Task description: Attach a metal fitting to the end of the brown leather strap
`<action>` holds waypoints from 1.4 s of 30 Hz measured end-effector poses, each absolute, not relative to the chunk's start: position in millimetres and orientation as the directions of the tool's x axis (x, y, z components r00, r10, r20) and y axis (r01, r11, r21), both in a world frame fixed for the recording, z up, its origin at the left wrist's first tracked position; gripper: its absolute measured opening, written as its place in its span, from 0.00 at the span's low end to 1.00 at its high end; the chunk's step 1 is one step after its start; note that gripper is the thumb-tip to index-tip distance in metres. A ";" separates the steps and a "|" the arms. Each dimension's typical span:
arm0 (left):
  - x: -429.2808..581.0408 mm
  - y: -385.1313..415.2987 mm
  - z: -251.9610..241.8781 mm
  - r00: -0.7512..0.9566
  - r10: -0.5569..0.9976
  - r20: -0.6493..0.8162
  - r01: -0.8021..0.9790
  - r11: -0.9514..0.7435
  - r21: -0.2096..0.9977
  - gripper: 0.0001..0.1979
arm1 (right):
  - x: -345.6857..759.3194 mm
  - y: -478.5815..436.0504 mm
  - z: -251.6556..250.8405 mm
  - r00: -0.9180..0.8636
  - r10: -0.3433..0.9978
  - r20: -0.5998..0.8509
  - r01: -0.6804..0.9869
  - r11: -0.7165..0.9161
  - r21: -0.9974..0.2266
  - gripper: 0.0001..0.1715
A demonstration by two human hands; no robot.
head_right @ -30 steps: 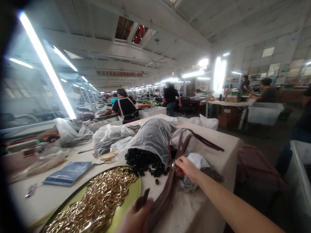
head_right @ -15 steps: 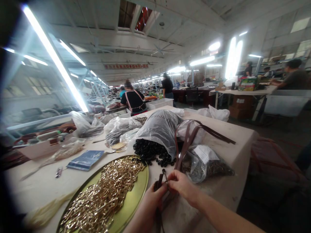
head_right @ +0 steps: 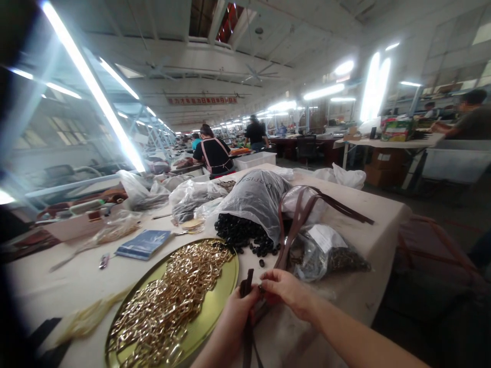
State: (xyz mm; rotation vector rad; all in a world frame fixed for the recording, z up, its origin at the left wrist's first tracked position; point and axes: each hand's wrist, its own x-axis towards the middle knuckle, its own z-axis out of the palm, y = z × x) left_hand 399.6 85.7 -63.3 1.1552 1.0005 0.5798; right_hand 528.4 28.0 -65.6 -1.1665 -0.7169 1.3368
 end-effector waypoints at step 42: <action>380.8 66.0 -41.5 0.518 0.801 -0.301 -0.048 0.378 0.925 0.26 | 535.6 8.3 -31.7 0.069 0.997 -0.037 -0.079 -0.031 -0.996 0.14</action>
